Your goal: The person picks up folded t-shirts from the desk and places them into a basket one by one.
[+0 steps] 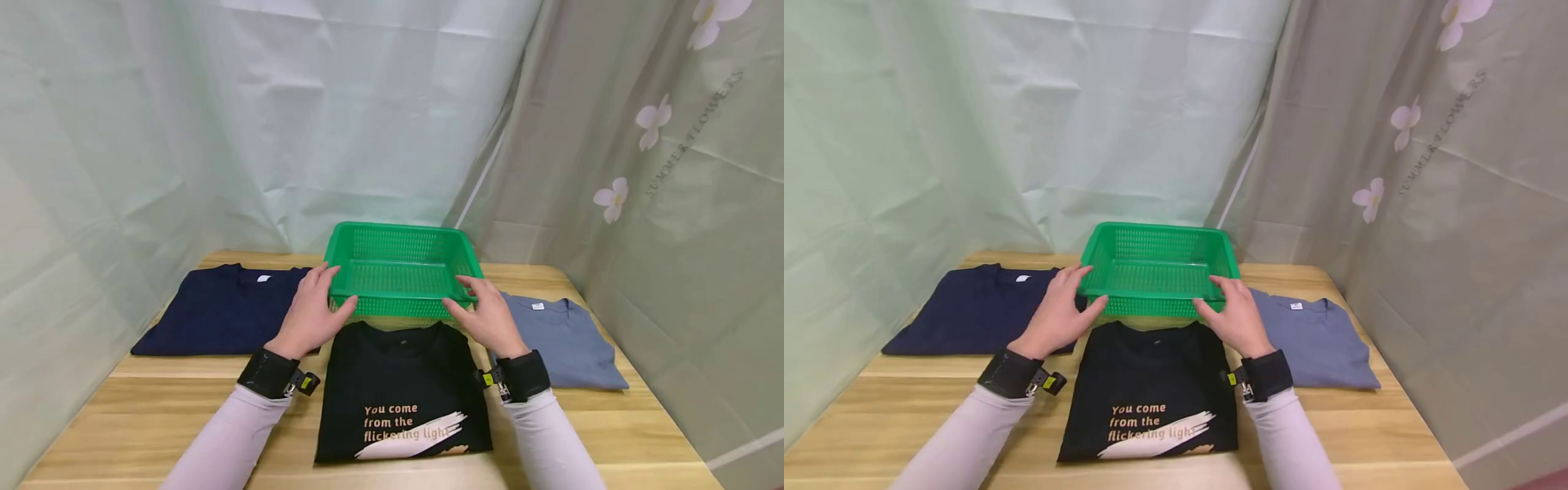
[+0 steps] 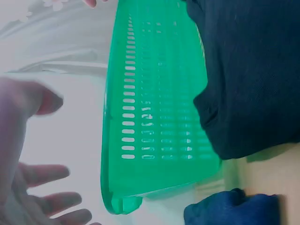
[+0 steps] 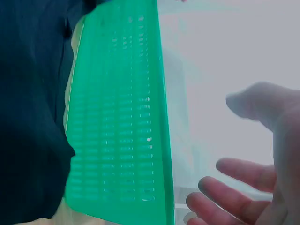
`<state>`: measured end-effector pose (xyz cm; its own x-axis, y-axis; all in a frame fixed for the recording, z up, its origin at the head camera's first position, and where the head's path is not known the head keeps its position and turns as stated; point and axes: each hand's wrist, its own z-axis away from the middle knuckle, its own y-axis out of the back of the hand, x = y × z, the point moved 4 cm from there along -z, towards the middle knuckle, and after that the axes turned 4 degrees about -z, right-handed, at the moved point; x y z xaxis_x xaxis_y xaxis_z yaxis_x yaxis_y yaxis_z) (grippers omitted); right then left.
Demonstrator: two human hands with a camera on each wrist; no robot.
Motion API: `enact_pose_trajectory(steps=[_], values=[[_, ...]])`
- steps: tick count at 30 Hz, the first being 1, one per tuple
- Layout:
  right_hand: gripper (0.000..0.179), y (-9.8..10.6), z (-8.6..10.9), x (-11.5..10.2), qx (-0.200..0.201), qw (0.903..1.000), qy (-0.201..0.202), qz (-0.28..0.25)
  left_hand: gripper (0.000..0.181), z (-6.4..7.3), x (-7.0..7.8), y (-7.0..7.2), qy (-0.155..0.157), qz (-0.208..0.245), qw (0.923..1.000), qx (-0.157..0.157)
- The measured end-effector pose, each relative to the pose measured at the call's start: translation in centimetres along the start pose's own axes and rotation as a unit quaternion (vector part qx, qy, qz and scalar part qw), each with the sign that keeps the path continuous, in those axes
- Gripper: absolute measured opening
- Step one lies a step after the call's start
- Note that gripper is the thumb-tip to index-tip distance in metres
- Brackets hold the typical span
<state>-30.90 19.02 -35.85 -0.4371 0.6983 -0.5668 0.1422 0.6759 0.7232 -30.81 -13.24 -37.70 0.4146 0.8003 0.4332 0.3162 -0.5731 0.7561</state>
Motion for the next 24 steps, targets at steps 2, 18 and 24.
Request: enact_pose_trajectory(steps=[2, 18, 24], values=[[0.056, 0.5, 0.4, 0.0, 0.007, 0.9994, -0.009, -0.034, 0.062, 0.4, -0.1, 0.6, 0.0, 0.036, 0.9991, 0.025], [0.049, 0.3, 4.6, 2.2, -0.056, 0.9909, -0.118, -0.033, 0.055, 4.8, -0.6, 0.1, 0.094, 0.11, 0.9842, -0.103], [0.051, -1.2, 6.4, 3.0, -0.096, 0.9811, -0.167, -0.011, 0.056, 6.4, -1.3, -0.5, 0.155, 0.144, 0.9618, -0.174]])
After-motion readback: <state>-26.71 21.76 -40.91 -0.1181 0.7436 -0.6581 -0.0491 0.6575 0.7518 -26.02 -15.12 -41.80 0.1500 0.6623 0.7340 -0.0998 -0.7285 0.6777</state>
